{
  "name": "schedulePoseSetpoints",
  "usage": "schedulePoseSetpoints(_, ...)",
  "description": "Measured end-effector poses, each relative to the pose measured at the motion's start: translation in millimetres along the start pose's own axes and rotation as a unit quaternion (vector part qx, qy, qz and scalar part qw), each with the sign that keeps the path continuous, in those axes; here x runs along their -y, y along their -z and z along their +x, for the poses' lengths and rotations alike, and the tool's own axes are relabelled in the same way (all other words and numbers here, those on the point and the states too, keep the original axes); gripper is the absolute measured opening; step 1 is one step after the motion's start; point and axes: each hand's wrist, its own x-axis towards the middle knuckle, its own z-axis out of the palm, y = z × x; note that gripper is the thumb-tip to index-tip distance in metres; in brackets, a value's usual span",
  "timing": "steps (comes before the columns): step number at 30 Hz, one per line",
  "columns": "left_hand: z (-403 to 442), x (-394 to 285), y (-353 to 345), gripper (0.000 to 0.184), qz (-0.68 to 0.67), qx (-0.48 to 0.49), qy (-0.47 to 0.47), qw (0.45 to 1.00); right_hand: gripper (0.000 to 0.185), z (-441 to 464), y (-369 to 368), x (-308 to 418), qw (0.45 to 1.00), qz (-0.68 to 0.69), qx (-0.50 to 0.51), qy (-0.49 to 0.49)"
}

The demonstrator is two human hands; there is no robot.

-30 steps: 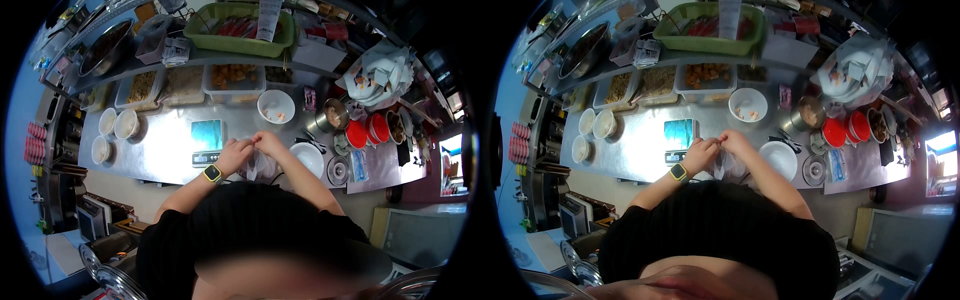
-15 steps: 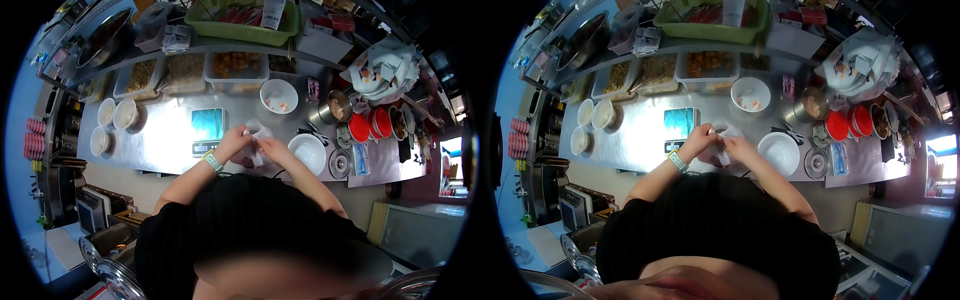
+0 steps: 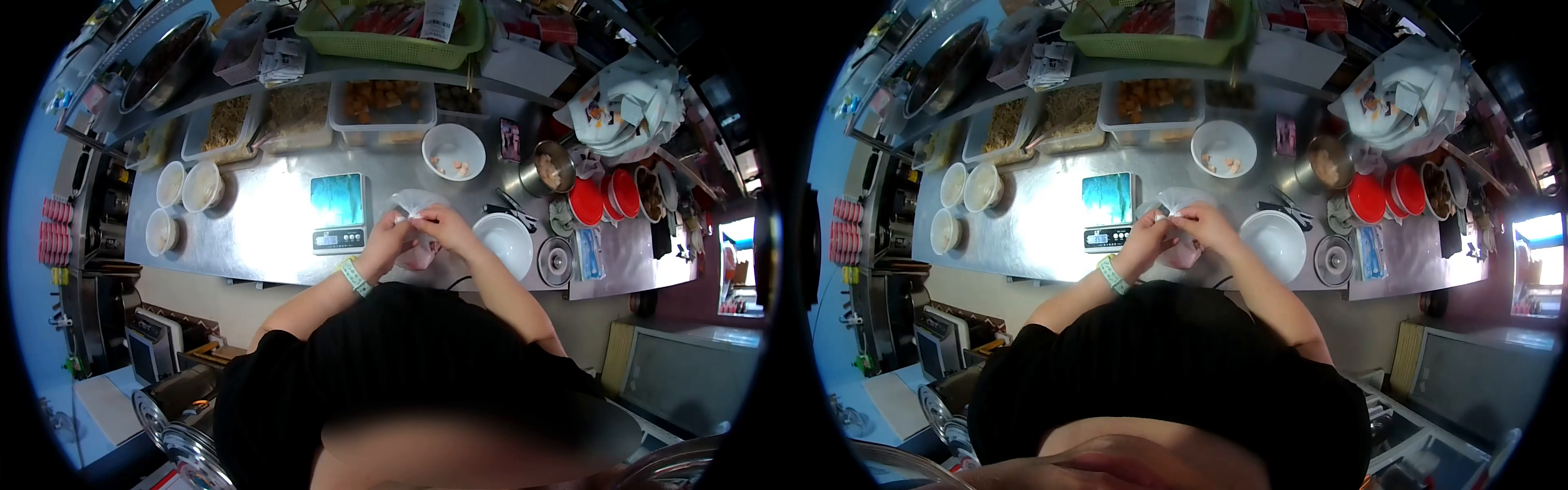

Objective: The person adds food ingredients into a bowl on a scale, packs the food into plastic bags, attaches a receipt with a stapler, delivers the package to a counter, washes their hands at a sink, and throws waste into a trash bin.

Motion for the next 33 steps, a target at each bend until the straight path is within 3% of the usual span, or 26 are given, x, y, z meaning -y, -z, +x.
schedulePoseSetpoints(4,-1,-25,3,0.008,0.102,0.028,0.013,0.994,0.022,6,-2,-13,0.998,0.057,-0.029,-0.013)
schedulePoseSetpoints(5,1,-30,8,0.010,0.290,0.023,-0.049,0.955,0.020,3,-2,-9,0.996,0.057,-0.042,-0.052)
schedulePoseSetpoints(6,2,-34,12,0.013,0.467,0.017,-0.110,0.877,0.017,1,-3,-6,0.993,0.057,-0.054,-0.090)
schedulePoseSetpoints(7,1,-38,16,0.013,0.467,0.017,-0.110,0.877,0.017,0,-5,-13,0.993,0.057,-0.055,-0.090)
schedulePoseSetpoints(9,-4,-45,21,0.016,0.597,-0.028,-0.279,0.752,0.019,-4,-12,-33,0.984,-0.063,-0.163,-0.012)
schedulePoseSetpoints(10,-6,-41,27,0.016,0.597,-0.028,-0.277,0.753,0.019,-11,-16,-33,0.985,-0.062,-0.163,-0.014)
schedulePoseSetpoints(12,-6,-22,41,0.018,0.657,-0.100,-0.343,0.664,0.019,-22,-20,-28,0.957,-0.196,-0.214,0.016)
schedulePoseSetpoints(14,-5,-22,39,0.020,0.651,-0.109,-0.353,0.663,0.019,-22,-24,-27,0.959,-0.155,-0.234,0.033)
schedulePoseSetpoints(16,-1,-24,34,0.020,0.613,-0.058,-0.460,0.640,0.018,-19,-27,-26,0.962,-0.109,-0.249,0.040)
schedulePoseSetpoints(18,12,-28,24,0.020,0.569,-0.010,-0.500,0.653,0.015,-10,-26,-21,0.975,-0.040,-0.217,0.013)
schedulePoseSetpoints(20,27,-27,17,0.019,0.496,0.120,-0.452,0.731,0.014,-6,-28,-19,0.981,0.003,-0.192,-0.019)
schedulePoseSetpoints(22,28,-25,17,0.020,0.503,0.075,-0.426,0.748,0.014,-2,-29,-21,0.983,0.046,-0.169,-0.052)
schedulePoseSetpoints(24,28,-25,19,0.025,0.503,0.046,-0.313,0.804,0.011,0,-32,-33,0.982,0.101,-0.151,0.047)
schedulePoseSetpoints(25,28,-21,18,0.025,0.503,0.047,-0.312,0.805,0.011,4,-28,-33,0.982,0.100,-0.152,0.046)
schedulePoseSetpoints(27,27,-8,18,0.027,0.474,-0.055,-0.290,0.829,0.012,20,-16,-30,0.980,0.193,-0.045,-0.014)
schedulePoseSetpoints(30,21,-16,8,0.030,0.455,-0.087,-0.264,0.846,0.013,34,1,-24,0.983,0.178,0.042,-0.009)
schedulePoseSetpoints(33,24,-16,14,0.028,0.418,-0.088,-0.202,0.881,0.008,39,3,-29,0.990,0.137,0.020,0.031)
